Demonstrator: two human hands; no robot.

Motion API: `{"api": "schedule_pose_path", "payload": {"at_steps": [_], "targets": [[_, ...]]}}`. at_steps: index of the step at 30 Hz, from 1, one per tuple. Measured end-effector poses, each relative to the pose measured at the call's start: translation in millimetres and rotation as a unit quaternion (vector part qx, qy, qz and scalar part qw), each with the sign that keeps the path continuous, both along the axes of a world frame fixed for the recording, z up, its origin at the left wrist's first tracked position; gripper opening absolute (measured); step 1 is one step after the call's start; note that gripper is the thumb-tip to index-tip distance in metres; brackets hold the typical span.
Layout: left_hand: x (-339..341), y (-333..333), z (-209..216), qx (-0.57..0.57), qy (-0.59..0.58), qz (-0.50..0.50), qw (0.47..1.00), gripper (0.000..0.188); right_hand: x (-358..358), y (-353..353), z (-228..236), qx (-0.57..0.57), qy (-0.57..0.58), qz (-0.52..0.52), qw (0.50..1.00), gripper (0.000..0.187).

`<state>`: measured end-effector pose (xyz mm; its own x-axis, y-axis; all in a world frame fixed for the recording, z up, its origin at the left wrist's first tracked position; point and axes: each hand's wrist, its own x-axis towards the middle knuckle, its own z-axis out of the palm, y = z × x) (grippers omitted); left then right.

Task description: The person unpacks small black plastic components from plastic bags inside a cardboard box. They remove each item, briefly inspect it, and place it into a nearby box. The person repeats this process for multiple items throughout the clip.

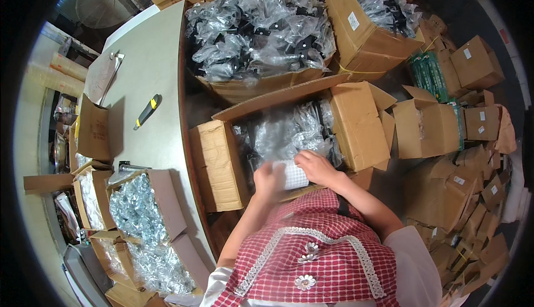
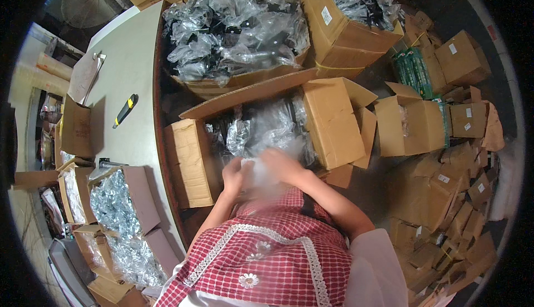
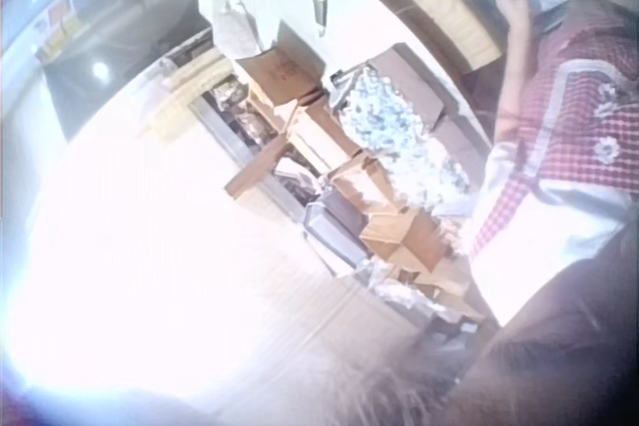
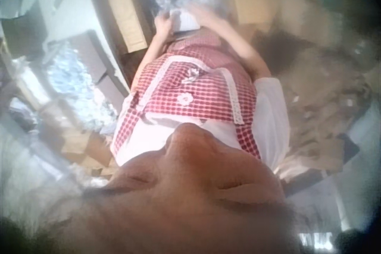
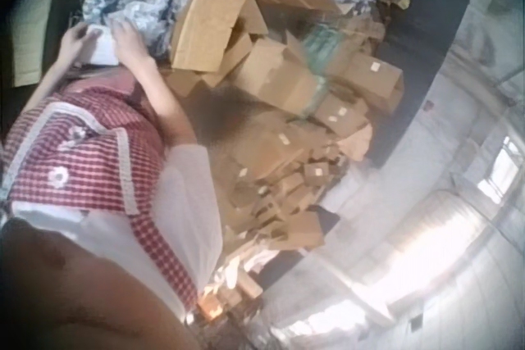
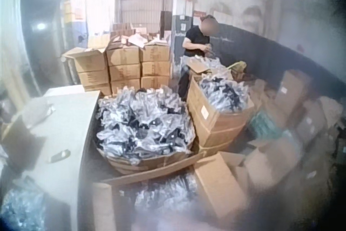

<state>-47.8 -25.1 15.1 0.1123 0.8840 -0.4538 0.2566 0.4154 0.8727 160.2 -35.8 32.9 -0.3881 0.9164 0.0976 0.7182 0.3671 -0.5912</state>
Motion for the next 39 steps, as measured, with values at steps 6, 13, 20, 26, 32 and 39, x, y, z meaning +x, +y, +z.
{"api": "schedule_pose_path", "payload": {"at_steps": [6, 13, 20, 26, 32, 39], "targets": [[-18, 57, -22, 0.211, 0.217, -0.191, 0.934, 0.038, 47, -14, -10, -0.041, 0.122, -0.153, 0.98, 0.015], [31, 149, -32, 0.253, 0.404, -0.221, 0.85, 0.022, 74, -28, -15, -0.095, 0.136, -0.251, 0.954, 0.017], [105, 170, -58, 0.251, 0.555, -0.367, 0.703, 0.033, 83, -32, -8, -0.08, 0.127, -0.277, 0.949, 0.013], [65, 198, -64, 0.321, 0.404, -0.489, 0.703, 0.034, 96, -38, -12, -0.072, 0.177, -0.341, 0.921, 0.012], [28, 172, -57, 0.437, 0.305, -0.424, 0.732, 0.035, 109, -30, -21, -0.117, 0.446, -0.414, 0.785, 0.006], [2, 159, -42, 0.367, 0.379, -0.59, 0.611, 0.05, 111, -21, -8, -0.131, 0.51, -0.425, 0.737, 0.007]]}}
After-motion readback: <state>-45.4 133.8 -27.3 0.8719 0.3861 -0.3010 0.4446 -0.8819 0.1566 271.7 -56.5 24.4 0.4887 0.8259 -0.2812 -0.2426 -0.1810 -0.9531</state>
